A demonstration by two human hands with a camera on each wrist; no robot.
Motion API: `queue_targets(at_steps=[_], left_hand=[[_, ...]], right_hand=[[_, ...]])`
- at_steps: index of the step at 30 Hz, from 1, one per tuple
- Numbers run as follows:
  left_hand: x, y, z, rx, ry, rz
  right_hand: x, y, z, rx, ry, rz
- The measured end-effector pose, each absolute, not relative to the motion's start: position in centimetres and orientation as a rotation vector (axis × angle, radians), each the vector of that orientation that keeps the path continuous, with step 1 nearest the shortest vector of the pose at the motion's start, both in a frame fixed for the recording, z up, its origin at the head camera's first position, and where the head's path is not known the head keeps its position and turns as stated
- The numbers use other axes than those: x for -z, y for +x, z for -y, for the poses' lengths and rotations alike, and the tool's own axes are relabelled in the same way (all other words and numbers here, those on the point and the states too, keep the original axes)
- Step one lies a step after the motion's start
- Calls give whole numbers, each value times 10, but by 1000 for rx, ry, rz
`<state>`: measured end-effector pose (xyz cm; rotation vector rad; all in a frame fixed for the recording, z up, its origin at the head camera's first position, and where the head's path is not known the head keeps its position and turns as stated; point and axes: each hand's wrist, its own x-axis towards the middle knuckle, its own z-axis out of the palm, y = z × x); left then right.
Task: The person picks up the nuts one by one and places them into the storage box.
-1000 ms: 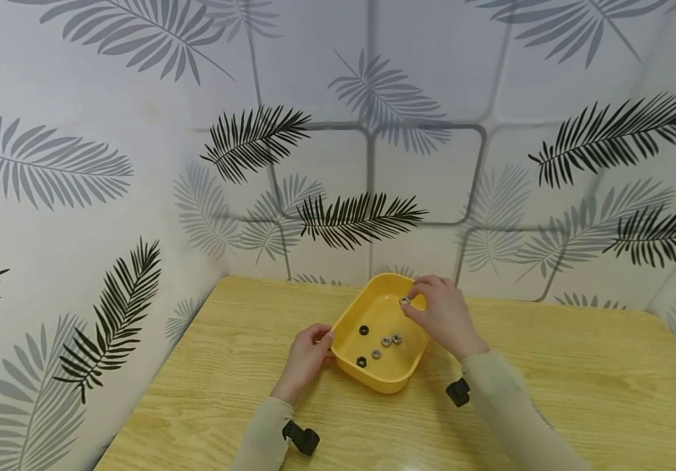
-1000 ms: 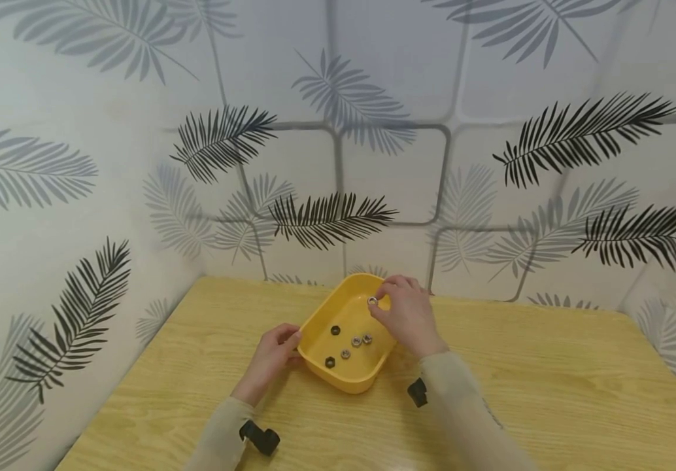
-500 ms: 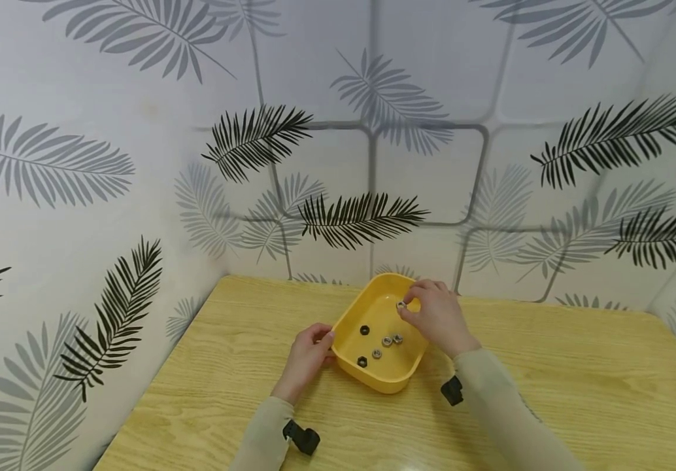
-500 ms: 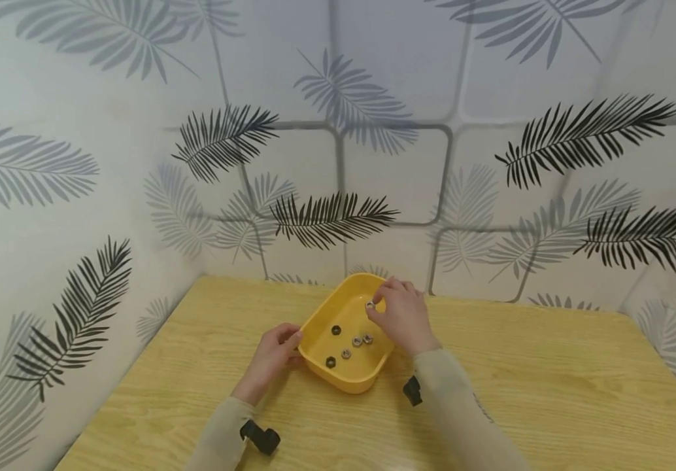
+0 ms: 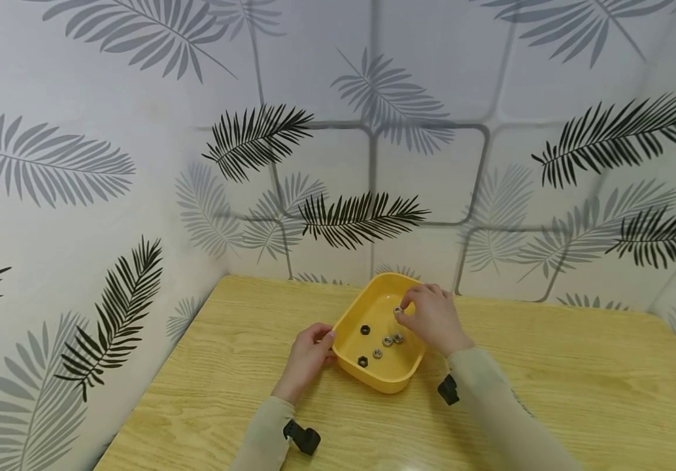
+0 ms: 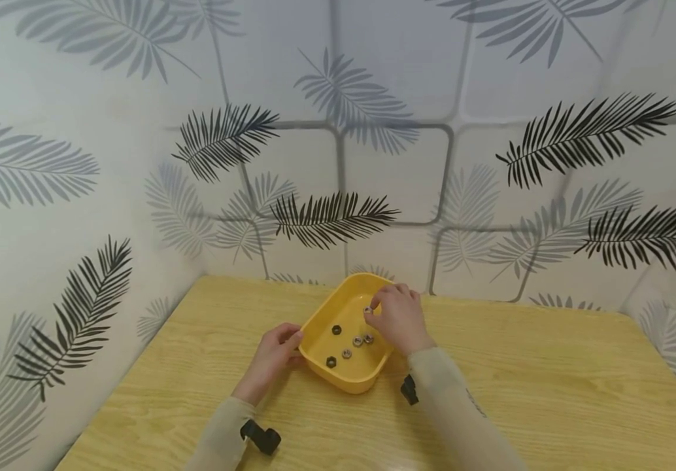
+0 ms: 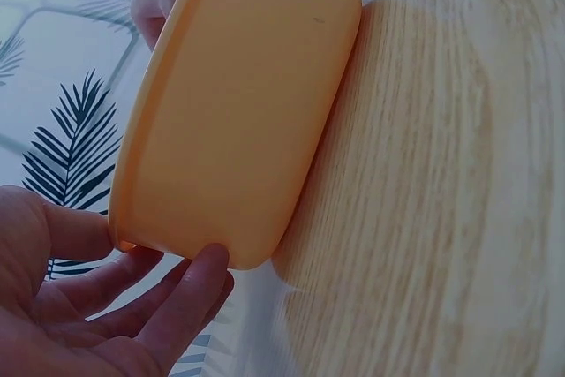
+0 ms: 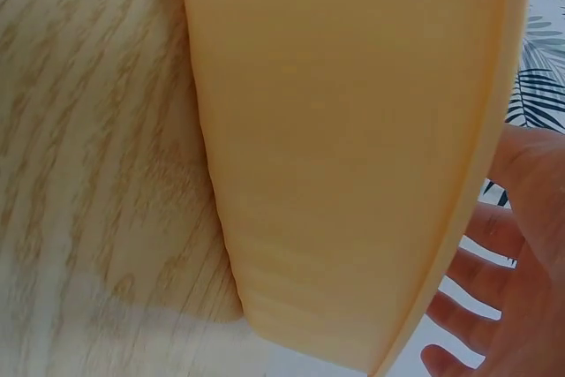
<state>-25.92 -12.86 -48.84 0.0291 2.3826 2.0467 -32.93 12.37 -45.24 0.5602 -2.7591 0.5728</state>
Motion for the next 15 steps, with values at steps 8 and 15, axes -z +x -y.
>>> queue_targets(at_steps=[8, 15], left_hand=[[489, -259, 129, -2047, 32, -2372], [489, -261, 129, -2032, 16, -2383]], right_hand=[[457, -330, -122, -500, 574, 2803], [454, -327, -124, -520, 593, 2792]])
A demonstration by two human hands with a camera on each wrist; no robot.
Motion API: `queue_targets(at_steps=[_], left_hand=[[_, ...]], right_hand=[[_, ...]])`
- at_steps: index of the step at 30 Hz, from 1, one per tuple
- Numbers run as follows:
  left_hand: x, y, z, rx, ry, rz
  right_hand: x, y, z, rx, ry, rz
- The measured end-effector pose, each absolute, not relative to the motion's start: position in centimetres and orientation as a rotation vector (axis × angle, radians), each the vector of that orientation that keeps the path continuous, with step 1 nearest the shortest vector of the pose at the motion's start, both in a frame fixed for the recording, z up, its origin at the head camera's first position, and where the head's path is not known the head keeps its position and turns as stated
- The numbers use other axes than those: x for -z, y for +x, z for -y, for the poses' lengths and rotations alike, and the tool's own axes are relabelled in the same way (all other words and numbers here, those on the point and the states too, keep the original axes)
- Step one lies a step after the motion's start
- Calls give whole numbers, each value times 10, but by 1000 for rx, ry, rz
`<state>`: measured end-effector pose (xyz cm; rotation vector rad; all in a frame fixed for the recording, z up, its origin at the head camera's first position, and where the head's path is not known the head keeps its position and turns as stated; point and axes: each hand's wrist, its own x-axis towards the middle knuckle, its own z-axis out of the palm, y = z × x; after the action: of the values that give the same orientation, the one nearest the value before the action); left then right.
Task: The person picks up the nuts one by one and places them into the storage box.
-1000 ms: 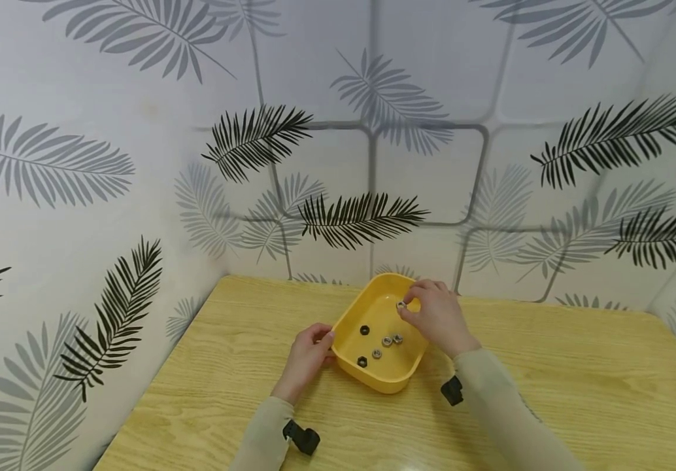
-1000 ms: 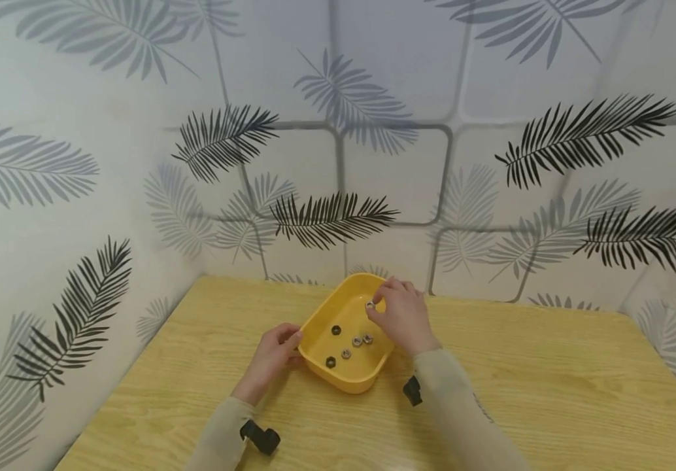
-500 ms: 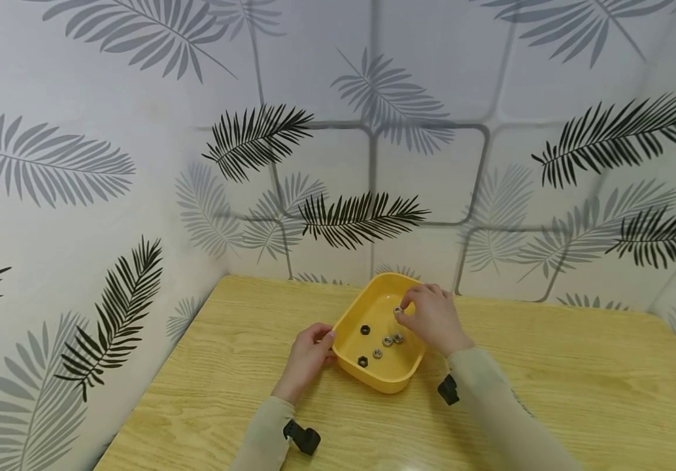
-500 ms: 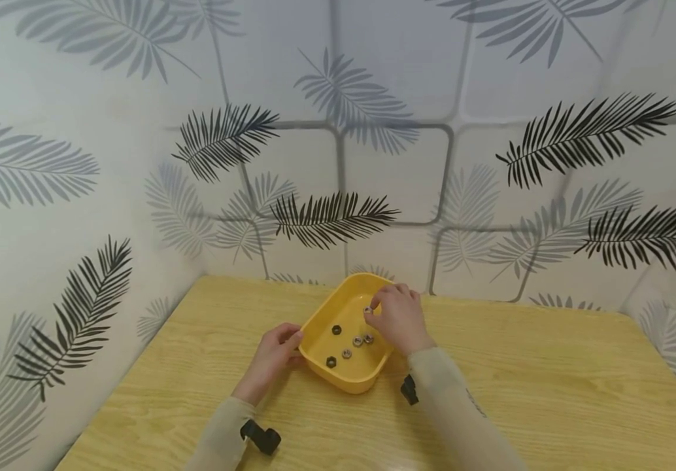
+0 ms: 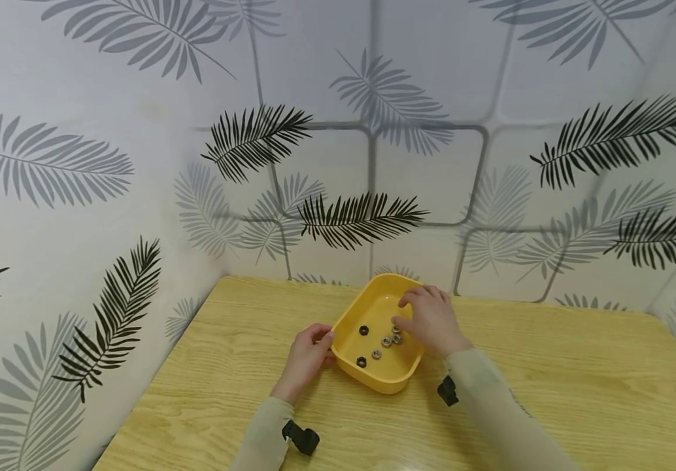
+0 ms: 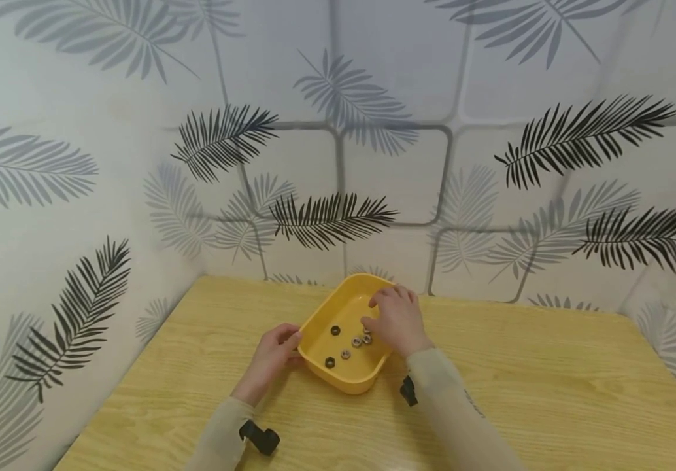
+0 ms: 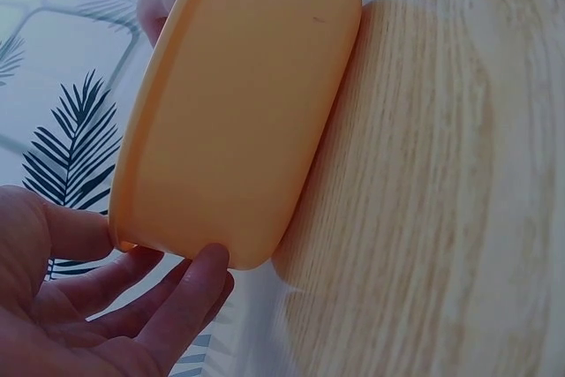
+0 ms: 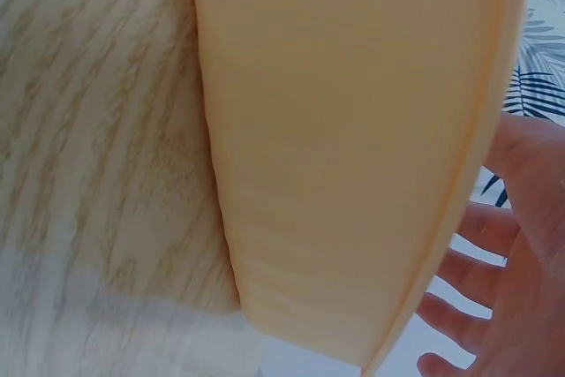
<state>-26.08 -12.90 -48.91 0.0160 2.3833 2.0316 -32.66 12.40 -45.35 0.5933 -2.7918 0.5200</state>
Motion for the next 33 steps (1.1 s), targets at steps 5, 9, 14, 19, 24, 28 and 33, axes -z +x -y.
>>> queue_targets(at_steps=[5, 9, 14, 19, 24, 28, 33], left_hand=[[489, -261, 129, -2033, 7, -2380], [484, -258, 129, -2032, 11, -2384], [489, -261, 130, -2026, 3, -2390], [488, -260, 131, -2022, 5, -2386], [488, -260, 131, -2018, 20, -2390], [488, -260, 130, -2010, 24, -2397], [486, -261, 130, -1982, 23, -2440]], right_hand=[[451, -323, -125, -523, 610, 2768], [450, -320, -125, -541, 613, 2744], [449, -313, -127, -568, 611, 2710], [447, -306, -131, -587, 611, 2681], [447, -296, -137, -614, 613, 2637], [447, -288, -144, -632, 605, 2618], [443, -276, -155, -657, 597, 2595]])
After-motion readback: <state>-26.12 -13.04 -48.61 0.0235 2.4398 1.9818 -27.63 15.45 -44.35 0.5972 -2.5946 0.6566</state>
